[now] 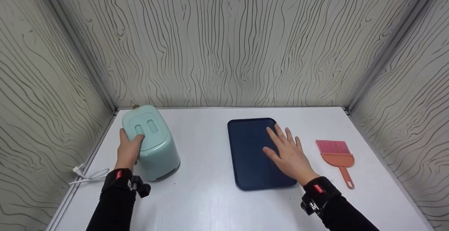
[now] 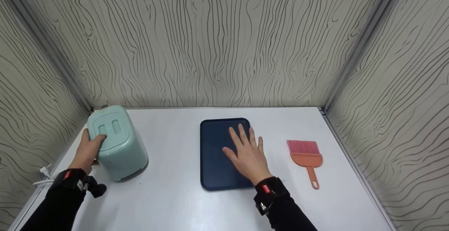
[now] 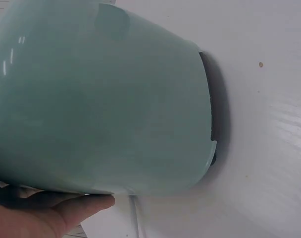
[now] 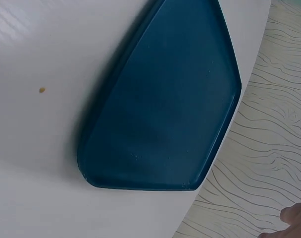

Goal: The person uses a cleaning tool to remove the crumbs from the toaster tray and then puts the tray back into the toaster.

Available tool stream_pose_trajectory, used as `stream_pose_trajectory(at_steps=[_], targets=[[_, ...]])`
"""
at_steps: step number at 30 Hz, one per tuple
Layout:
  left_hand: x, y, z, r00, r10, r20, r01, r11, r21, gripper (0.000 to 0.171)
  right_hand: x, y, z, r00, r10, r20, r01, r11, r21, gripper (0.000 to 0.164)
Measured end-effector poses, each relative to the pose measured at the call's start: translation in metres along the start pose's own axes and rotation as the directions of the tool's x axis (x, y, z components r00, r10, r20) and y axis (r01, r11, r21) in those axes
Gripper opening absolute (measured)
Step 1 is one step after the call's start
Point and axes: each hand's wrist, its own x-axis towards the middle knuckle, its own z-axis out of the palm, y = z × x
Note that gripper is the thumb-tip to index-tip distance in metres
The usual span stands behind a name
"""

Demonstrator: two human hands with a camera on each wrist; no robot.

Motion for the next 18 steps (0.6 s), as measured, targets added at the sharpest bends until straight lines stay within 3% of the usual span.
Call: stream_pose_trajectory(at_steps=[8,18], targets=[[-0.01,0.002,0.014,0.999,0.045,-0.023,-0.044,0.998,0.033,0.091,-0.006,-0.011,0.017,1.0,-0.028,-0.001,0.028,0.999,0.029,0.072],[-0.018,0.009,0.037,0.998,0.038,-0.04,-0.036,0.997,0.061,0.093,-0.007,-0.024,0.035,0.999,-0.031,0.044,0.028,0.997,0.067,0.072]])
